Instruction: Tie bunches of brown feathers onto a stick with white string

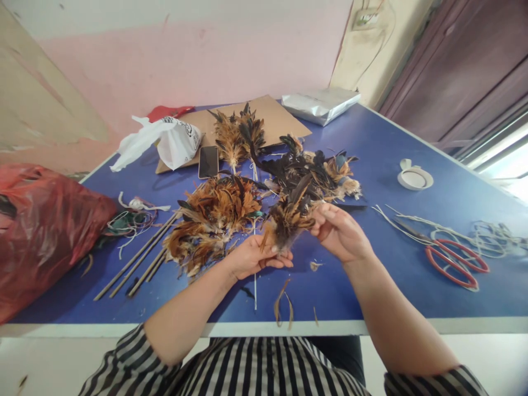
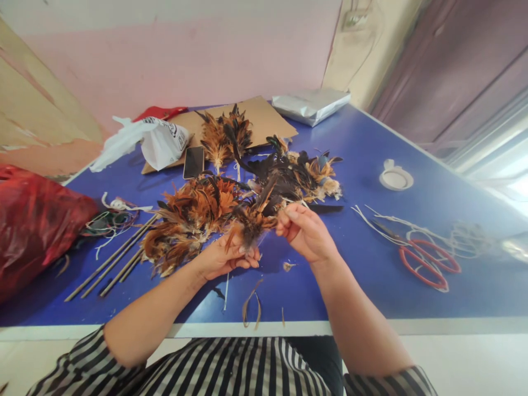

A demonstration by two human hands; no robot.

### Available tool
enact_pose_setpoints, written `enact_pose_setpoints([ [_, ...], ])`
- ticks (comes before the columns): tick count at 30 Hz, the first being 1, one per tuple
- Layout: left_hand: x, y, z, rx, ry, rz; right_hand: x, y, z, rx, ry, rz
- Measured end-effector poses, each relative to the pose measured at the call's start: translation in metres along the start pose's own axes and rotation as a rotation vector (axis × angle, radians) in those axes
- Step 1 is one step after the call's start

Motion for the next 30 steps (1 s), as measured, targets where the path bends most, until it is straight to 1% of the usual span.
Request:
enact_pose_setpoints([
  [3,0.002,0.005,-0.007,-0.061,-0.072,-0.073,-0.003,-0.027,-0.026,-0.006,-0.161,0.14],
  [5,0.004,0.008,-0.009,-0.09,-0.106,-0.113,-0.003,-0.042,-0.038,-0.019,-0.223,0.198],
  [7,0.004,0.008,-0.005,-0.107,-0.091,-0.102,-0.002,-0.049,-0.044,-0.042,-0.222,0.204],
  [8,0.004,0.005,0.0,-0.105,-0.058,-0.073,-0.001,-0.05,-0.043,-0.05,-0.204,0.196],
  [10,0.004,-0.007,0.014,-0.058,0.046,0.025,0.0,-0.045,-0.038,-0.032,-0.146,0.157],
  [12,0.004,-0.022,0.027,0.04,0.148,0.144,0.001,-0.034,-0.03,0.021,-0.09,0.102],
  [14,0.004,-0.035,0.031,0.139,0.181,0.224,0.001,-0.019,-0.021,0.053,-0.037,0.033],
  [15,0.003,-0.038,0.03,0.179,0.174,0.239,0.002,-0.012,-0.016,0.046,-0.007,-0.003],
  [17,0.001,-0.037,0.026,0.235,0.145,0.227,0.003,0.004,-0.005,-0.003,0.056,-0.076],
  [20,-0.002,-0.027,0.017,0.283,0.107,0.165,0.004,0.025,0.007,-0.096,0.13,-0.174],
  [22,-0.003,-0.021,0.011,0.308,0.08,0.125,0.003,0.035,0.012,-0.136,0.152,-0.21],
  [24,-0.003,-0.016,0.004,0.327,0.028,0.088,0.001,0.04,0.014,-0.175,0.155,-0.224],
  [27,-0.004,-0.011,-0.006,0.349,-0.066,0.057,-0.001,0.04,0.016,-0.225,0.144,-0.228],
  [30,-0.004,-0.013,-0.009,0.36,-0.095,0.096,-0.002,0.036,0.018,-0.219,0.135,-0.227],
])
Point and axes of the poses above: each hand's wrist, its own x-axis away from the middle knuckle, its own y-axis out of the palm, z = x × y, the point moved 8 cm from there along -x, towards the middle knuckle, and after that the axes turned 2 degrees about -y, right-handed, at the moved point
